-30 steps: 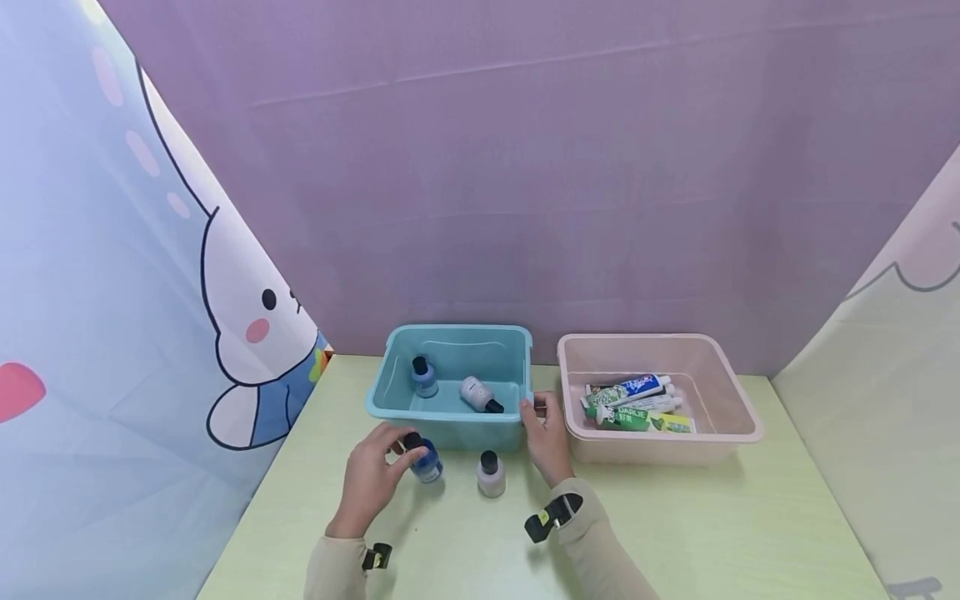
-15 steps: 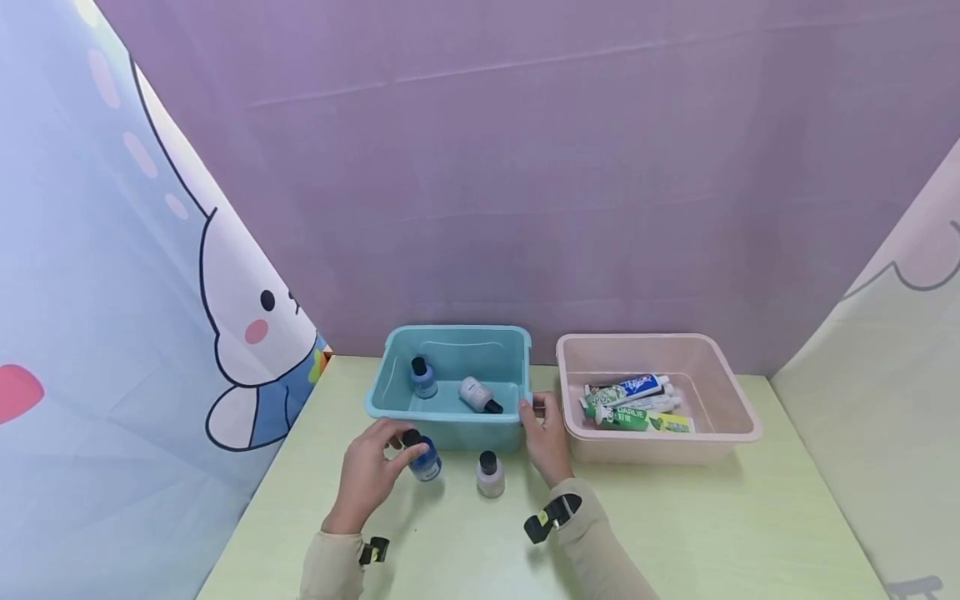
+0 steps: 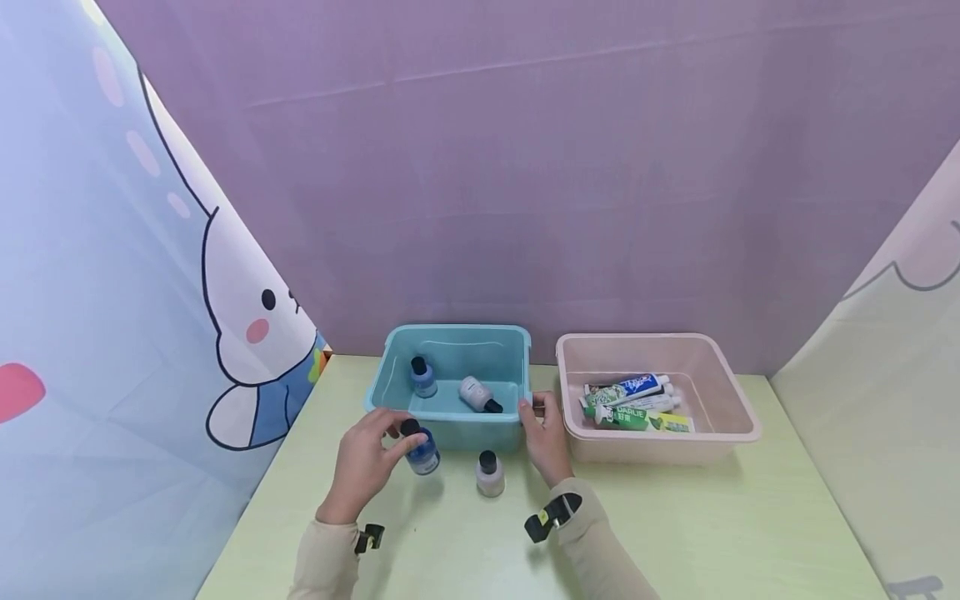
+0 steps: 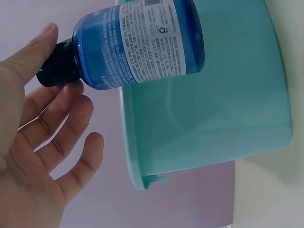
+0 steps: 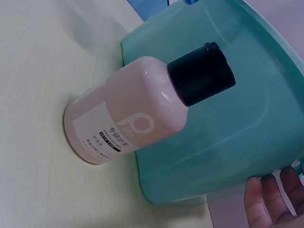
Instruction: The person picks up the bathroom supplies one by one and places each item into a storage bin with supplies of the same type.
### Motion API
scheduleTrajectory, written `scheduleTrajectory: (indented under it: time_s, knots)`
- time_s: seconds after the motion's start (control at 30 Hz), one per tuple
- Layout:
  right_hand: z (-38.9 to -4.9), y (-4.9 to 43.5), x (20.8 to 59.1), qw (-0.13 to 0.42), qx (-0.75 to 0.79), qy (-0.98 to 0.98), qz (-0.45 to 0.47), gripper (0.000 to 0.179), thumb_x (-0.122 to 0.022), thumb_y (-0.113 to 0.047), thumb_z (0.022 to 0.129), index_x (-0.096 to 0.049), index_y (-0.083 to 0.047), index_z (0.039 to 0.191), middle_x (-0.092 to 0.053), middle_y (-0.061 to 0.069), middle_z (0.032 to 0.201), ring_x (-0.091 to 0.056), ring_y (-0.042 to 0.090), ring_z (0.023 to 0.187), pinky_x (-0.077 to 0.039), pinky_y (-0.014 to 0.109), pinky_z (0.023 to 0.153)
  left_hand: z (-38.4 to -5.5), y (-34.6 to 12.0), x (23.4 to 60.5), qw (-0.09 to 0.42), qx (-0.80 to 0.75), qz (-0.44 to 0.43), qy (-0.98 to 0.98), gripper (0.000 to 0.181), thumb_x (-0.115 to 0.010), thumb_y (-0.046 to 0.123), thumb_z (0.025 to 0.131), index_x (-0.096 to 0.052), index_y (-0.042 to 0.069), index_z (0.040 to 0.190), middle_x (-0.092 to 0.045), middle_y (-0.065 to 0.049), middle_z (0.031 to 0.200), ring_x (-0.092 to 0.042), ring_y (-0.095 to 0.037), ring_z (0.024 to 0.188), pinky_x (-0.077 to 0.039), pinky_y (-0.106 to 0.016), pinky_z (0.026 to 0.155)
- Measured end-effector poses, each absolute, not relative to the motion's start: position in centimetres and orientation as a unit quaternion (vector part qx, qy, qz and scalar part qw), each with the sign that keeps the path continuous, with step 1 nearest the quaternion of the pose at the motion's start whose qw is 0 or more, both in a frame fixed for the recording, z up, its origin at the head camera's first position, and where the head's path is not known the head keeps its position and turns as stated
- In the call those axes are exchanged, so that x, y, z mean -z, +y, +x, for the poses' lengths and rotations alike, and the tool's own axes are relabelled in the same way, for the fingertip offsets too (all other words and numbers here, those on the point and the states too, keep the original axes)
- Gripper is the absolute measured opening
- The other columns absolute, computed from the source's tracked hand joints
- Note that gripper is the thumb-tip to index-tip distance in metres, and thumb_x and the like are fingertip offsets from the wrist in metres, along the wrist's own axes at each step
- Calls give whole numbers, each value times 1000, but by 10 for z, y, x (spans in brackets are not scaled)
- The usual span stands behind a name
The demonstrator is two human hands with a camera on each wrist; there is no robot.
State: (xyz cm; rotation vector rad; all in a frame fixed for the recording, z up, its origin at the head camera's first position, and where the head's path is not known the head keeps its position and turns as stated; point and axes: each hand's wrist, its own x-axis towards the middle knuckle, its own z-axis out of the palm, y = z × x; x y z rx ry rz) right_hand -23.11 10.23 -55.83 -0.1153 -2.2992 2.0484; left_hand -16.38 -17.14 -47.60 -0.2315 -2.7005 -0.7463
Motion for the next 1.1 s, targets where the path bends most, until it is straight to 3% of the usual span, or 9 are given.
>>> scheduleTrajectory:
  time_s: [0.27,0.57,0.8,1.0,1.1]
  knots:
    - [-231,101,559,29,-661,-749,-38,32,-49,-30,109,-50,-6,130,-54,16,126,-56,27,112,-57,44,97,-166,-175,463,179,258,-92,-945,39,-82,44,83,-74,17,111,-65,5,91,-62,-10,80,-52,-24,66]
    - [-231,102,559,34,-661,-749,-36,32,-50,-30,109,-51,-6,129,-55,16,125,-56,27,110,-57,40,94,-171,-176,446,192,271,-88,-939,37,-83,38,85,-74,14,111,-67,0,93,-66,-18,82,-51,-25,64]
    - [-232,103,561,29,-658,-752,-36,34,-49,-33,109,-50,-6,130,-54,16,127,-56,28,114,-56,29,91,-176,-178,436,205,265,-103,-937,34,-82,36,86,-74,13,110,-68,0,93,-66,-14,81,-52,-25,64]
    - [-232,104,560,27,-659,-751,-38,31,-49,-31,109,-51,-7,129,-55,16,126,-56,28,113,-56,32,92,-179,-181,429,205,260,-114,-937,33,-82,36,86,-75,13,109,-67,1,91,-66,-15,79,-54,-26,66]
    - [-231,104,559,28,-663,-747,-35,31,-49,-30,109,-51,-6,129,-55,16,126,-56,28,112,-57,42,97,-180,-181,425,201,261,-112,-937,34,-81,36,87,-74,13,111,-66,1,91,-64,-16,79,-54,-27,67]
